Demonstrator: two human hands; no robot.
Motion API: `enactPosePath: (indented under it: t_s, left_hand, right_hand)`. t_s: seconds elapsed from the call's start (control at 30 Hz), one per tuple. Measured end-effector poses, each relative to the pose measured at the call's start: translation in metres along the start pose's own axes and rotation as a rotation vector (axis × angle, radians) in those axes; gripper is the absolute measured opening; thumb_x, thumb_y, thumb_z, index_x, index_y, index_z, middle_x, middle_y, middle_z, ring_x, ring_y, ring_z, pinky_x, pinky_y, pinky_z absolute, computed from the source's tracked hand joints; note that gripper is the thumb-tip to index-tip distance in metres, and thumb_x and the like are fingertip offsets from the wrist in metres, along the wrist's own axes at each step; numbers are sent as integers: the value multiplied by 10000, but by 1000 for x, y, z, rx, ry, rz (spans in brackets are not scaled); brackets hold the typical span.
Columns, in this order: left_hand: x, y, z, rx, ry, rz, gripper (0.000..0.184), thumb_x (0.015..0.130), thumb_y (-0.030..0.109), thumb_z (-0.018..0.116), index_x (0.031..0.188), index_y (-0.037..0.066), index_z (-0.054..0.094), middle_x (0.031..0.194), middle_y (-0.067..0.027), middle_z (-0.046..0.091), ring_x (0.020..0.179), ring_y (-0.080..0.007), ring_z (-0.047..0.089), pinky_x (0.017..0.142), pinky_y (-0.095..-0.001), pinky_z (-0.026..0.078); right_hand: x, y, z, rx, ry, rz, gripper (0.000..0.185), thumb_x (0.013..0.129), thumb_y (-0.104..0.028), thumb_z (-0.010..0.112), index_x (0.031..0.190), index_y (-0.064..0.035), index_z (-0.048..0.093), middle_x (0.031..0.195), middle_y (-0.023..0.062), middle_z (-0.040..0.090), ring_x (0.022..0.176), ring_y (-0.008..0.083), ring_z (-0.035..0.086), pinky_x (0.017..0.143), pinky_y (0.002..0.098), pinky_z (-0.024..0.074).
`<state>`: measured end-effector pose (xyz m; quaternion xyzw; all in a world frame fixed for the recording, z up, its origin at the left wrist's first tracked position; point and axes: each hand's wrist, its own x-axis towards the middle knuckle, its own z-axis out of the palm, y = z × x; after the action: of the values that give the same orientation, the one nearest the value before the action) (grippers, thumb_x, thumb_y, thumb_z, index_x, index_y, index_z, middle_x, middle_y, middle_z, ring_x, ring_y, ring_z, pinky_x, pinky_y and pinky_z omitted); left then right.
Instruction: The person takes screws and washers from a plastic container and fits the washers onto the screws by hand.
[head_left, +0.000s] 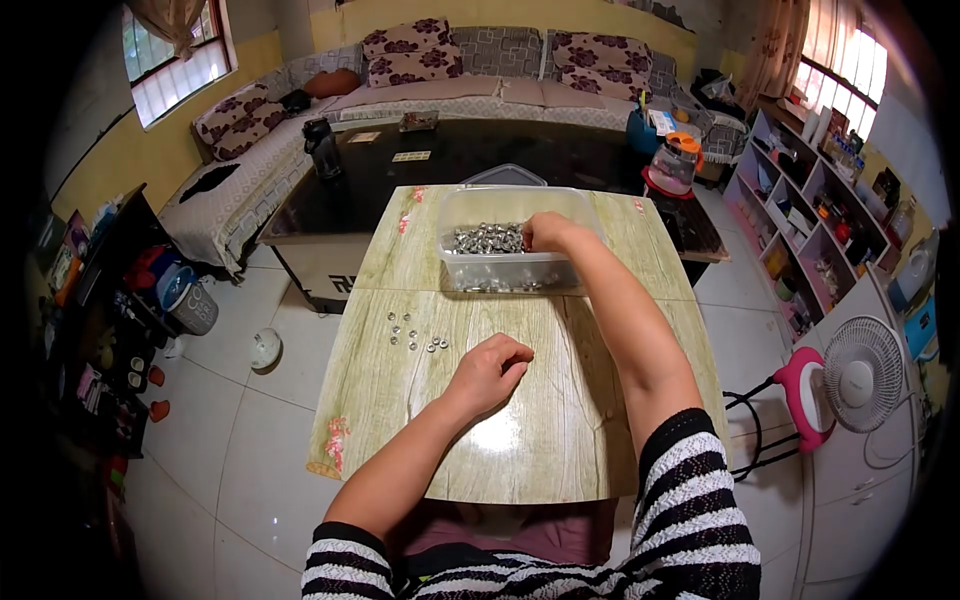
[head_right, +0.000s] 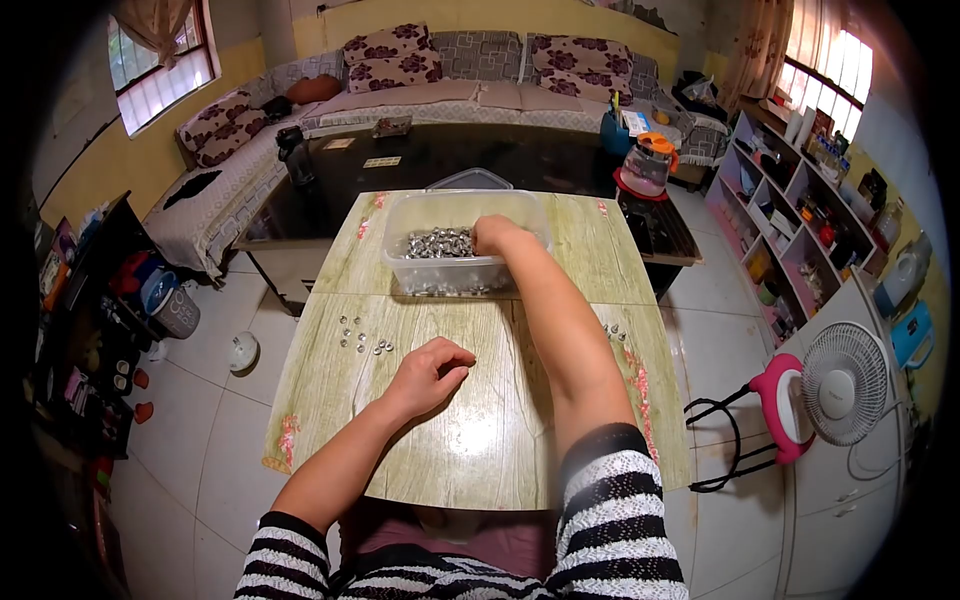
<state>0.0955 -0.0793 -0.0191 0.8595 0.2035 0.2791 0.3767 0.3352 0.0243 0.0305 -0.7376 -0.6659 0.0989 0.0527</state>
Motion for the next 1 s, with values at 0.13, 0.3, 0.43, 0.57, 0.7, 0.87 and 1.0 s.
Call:
enactPosePath:
  t_s: [0.13,0.3,0.43,0.57,0.7,0.87,1.0]
  left_hand:
    - [1,-3,1,21,3,24,128,753,89,550,860,39,597,838,-92,560,768,-225,560,681,-295,456]
    - [0,-5,2,24,2,35,132,752,79,556,870,38,601,840,-88,555,761,-208,558,672,-282,456]
    - [0,-4,1,14,2,30,131,750,77,557,868,38,600,840,-89,555,768,-210,558,676,-284,455]
    - [0,-5,2,33,8,44,130,748,74,559,866,40,600,839,-89,555,768,-209,557,676,-282,454]
    - [0,-4,2,34,4,45,129,747,74,560,865,42,600,837,-89,554,767,-207,558,677,-281,453]
    - [0,-5,2,9,9,27,135,743,78,568,869,41,603,838,-89,554,751,-200,560,678,-277,455]
    - [-1,-4,4,-17,32,26,168,745,69,572,910,44,592,834,-87,556,735,-179,563,680,-263,456]
  right_hand:
    - [0,2,1,21,35,-25,97,606,-122,621,701,-109,632,708,78,620,706,216,588,643,312,452]
    - [-8,-4,-4,59,45,-5,107,599,-126,621,703,-104,636,728,99,618,716,240,585,658,327,453]
    - [-8,-3,-4,81,54,-20,122,596,-134,623,712,-101,640,757,122,617,725,270,584,670,343,456]
    - [-5,1,-2,87,114,17,110,595,-141,643,693,-92,634,760,133,613,712,278,581,671,351,454]
    - [-16,-3,-17,872,366,85,121,745,-151,599,756,-30,594,654,75,578,627,119,566,577,229,457]
    - [-81,-25,-34,1878,278,-22,97,810,-90,508,809,7,523,723,84,553,632,130,560,569,222,493]
    - [-132,-46,8,2203,178,275,109,817,-74,465,832,24,511,712,92,542,639,146,562,541,211,501]
